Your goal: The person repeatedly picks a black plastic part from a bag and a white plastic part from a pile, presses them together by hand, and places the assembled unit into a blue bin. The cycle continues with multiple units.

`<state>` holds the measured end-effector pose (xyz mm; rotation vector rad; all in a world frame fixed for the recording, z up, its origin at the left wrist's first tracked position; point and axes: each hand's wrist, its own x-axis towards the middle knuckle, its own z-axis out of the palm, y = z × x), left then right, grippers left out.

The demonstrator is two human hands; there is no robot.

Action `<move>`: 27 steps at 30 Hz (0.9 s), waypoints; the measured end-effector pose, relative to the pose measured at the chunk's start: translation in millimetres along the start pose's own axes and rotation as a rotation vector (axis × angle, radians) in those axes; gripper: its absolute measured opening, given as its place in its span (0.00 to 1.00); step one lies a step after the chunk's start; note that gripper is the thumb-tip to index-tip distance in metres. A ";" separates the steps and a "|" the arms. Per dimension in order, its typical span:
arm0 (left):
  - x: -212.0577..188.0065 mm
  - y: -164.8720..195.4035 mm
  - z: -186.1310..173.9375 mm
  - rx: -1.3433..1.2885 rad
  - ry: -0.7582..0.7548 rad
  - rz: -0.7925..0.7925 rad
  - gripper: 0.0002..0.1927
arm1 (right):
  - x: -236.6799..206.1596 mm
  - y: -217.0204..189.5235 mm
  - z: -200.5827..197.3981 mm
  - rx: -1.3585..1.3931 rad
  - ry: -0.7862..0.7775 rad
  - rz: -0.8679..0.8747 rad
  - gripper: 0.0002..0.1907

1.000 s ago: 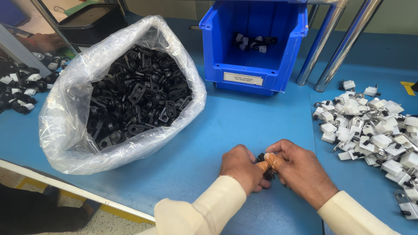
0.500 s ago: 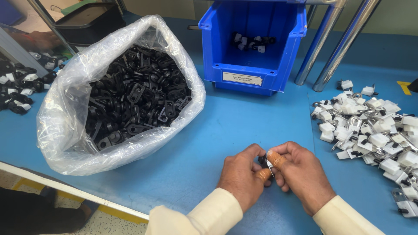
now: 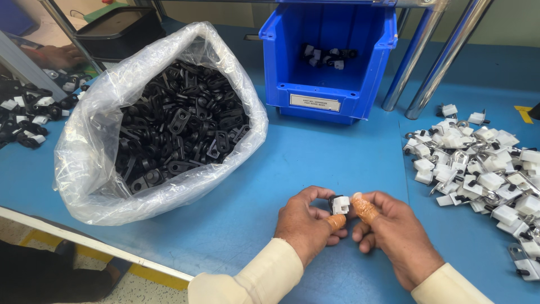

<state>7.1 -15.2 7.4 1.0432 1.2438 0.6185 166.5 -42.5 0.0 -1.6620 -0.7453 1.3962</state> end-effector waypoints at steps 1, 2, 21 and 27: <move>-0.1 -0.4 -0.1 -0.024 -0.003 -0.008 0.24 | -1.1 0.8 -0.6 0.011 -0.024 0.033 0.16; 0.0 -0.7 -0.4 -0.030 -0.006 -0.016 0.25 | -1.4 1.6 -1.9 0.022 -0.049 0.066 0.18; -3.8 -2.5 2.1 -0.033 -0.042 -0.016 0.23 | 21.1 23.4 -0.4 0.254 0.084 0.103 0.08; 0.9 2.1 4.0 -0.079 0.070 -0.010 0.21 | -4.0 46.0 17.2 -0.322 0.305 -0.490 0.12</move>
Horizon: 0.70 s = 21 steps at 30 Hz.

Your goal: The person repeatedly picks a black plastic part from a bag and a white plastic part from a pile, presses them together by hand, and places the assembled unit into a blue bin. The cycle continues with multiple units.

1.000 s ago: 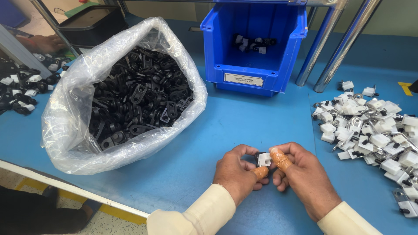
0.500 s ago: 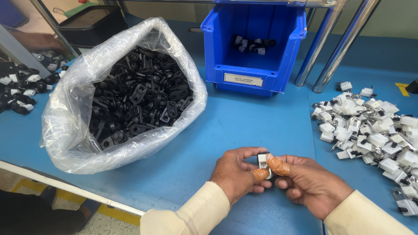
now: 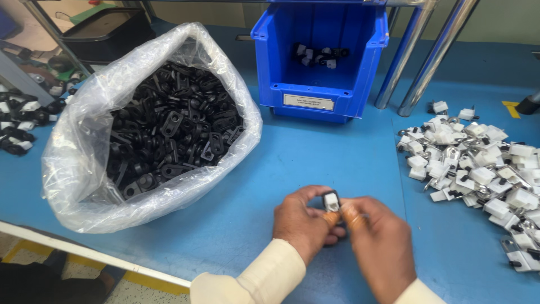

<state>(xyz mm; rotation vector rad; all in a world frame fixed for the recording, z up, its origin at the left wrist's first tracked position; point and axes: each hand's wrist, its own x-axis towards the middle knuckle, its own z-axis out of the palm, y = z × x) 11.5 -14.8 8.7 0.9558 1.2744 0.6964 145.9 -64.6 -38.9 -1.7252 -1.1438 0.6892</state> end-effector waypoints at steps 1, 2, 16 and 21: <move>1.3 2.0 -0.4 -0.024 0.009 0.011 0.21 | -1.2 0.6 -2.9 0.031 -0.025 0.039 0.12; 1.6 3.6 -0.9 -0.025 0.006 -0.010 0.22 | -0.2 1.1 -7.3 0.062 -0.053 0.078 0.12; -7.2 11.5 8.7 0.031 0.060 0.074 0.22 | 21.4 -15.6 -2.7 0.530 -0.040 0.583 0.09; -10.1 12.4 13.1 -0.034 0.120 0.027 0.20 | 18.8 -18.9 5.4 0.603 0.030 0.573 0.14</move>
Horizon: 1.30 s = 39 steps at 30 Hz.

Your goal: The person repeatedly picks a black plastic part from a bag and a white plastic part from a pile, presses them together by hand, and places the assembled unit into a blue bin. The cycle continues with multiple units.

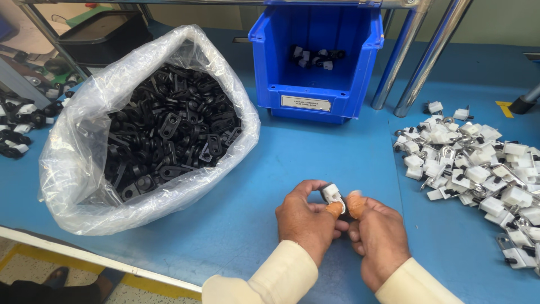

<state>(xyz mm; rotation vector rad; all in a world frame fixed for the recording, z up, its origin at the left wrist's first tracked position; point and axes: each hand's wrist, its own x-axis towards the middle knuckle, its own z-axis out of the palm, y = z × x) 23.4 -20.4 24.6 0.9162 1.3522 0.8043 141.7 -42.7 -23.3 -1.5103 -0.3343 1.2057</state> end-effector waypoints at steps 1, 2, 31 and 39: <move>-0.2 0.5 0.3 -0.021 0.002 -0.020 0.21 | -1.4 -1.2 -1.8 -0.012 -0.010 0.018 0.16; -0.5 0.9 0.5 -0.048 0.007 -0.042 0.21 | -2.7 -3.5 -4.5 -0.022 -0.018 0.035 0.17; 23.0 -6.5 -20.3 0.160 -0.275 -0.072 0.19 | 10.5 -24.1 -23.0 -0.611 -0.088 -0.259 0.12; 5.4 -24.7 -5.9 -0.088 -0.227 -0.193 0.17 | 7.8 -20.6 -17.6 -0.184 -0.068 -0.163 0.20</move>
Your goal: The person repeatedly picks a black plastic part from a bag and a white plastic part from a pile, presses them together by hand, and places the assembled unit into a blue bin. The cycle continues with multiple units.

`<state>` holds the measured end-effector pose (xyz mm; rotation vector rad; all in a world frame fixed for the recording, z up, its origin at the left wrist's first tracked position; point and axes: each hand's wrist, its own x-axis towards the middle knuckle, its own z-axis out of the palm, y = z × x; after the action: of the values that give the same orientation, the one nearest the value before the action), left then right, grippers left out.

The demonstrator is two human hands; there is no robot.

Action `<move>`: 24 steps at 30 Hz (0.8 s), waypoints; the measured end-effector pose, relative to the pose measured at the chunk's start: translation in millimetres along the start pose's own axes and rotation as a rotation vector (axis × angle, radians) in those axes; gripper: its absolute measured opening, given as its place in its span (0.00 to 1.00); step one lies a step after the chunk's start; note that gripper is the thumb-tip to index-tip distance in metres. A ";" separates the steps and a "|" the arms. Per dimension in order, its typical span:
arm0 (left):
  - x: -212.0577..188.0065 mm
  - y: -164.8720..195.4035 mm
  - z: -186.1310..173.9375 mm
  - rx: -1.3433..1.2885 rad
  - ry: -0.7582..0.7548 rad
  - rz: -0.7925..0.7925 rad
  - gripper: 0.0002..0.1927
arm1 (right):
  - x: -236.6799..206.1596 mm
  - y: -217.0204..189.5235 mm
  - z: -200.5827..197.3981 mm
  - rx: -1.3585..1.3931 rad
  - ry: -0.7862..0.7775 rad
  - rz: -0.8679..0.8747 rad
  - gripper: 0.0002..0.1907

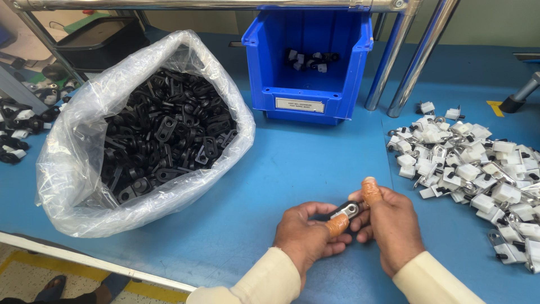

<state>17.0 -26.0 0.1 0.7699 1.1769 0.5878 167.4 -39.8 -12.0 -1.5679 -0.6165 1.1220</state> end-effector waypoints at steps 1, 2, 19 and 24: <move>-0.8 0.6 -1.1 -0.059 -0.018 -0.033 0.17 | -0.6 -0.8 -3.7 0.016 -0.014 0.039 0.20; -2.0 1.3 -2.5 -0.100 -0.022 -0.041 0.18 | -1.2 -1.3 -7.1 0.033 -0.028 0.078 0.20; -2.5 12.5 -1.9 0.086 -0.108 0.014 0.21 | -1.0 -0.6 -18.6 -0.147 -0.124 0.094 0.13; -7.6 11.5 5.9 0.109 -0.002 0.001 0.21 | 7.5 1.1 -11.2 -0.232 -0.132 0.023 0.13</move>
<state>20.3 -26.0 14.7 0.8632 1.2150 0.5266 180.3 -39.0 -15.7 -1.7093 -0.8438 1.2126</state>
